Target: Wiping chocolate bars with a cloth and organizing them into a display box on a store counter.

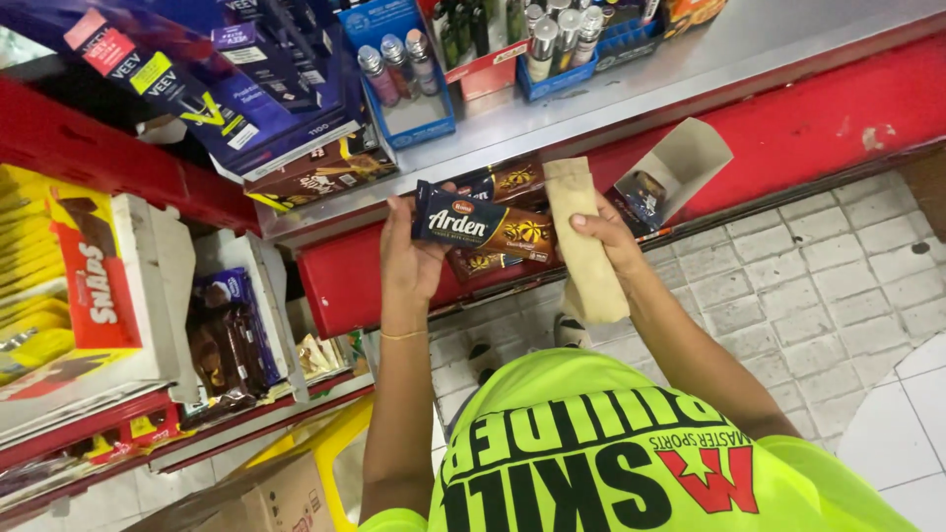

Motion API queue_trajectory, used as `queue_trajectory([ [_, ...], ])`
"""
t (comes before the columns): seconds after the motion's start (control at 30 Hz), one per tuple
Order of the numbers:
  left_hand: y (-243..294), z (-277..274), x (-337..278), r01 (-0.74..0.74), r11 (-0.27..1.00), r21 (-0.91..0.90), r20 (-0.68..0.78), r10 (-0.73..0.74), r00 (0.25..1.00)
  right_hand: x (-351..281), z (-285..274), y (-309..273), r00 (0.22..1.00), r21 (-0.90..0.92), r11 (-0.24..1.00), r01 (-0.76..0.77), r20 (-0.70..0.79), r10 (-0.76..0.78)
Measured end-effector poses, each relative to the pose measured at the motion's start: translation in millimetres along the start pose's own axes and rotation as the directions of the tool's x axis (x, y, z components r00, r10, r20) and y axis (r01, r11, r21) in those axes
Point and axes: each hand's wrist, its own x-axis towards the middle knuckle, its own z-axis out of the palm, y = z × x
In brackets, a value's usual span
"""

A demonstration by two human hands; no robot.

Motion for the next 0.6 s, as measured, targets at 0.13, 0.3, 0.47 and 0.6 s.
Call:
queue_trajectory([
  [0.13, -56, -43, 0, -0.103, 0.975, -0.196, -0.07, 0.091, 0.993, -10, 23, 34, 0.983, -0.041, 0.987, -0.155, -0.109, 0.15],
  [0.3, -42, 5, -33, -0.232, 0.959, 0.163, -0.325, 0.274, 0.905, -21, 66, 64, 0.972, -0.391, 0.92, -0.029, 0.204, 0.117],
  [0.47, -21, -29, -24, -0.066, 0.957, 0.284, -0.23, 0.135, 0.964, -6, 64, 66, 0.73, -0.52, 0.617, 0.591, 0.671, -0.134],
  [0.6, 3, 9, -71, 0.132, 0.904, 0.406, -0.074, -0.111, 0.991, 14, 86, 59, 0.633, -0.408, 0.569, 0.714, 0.724, -0.275],
])
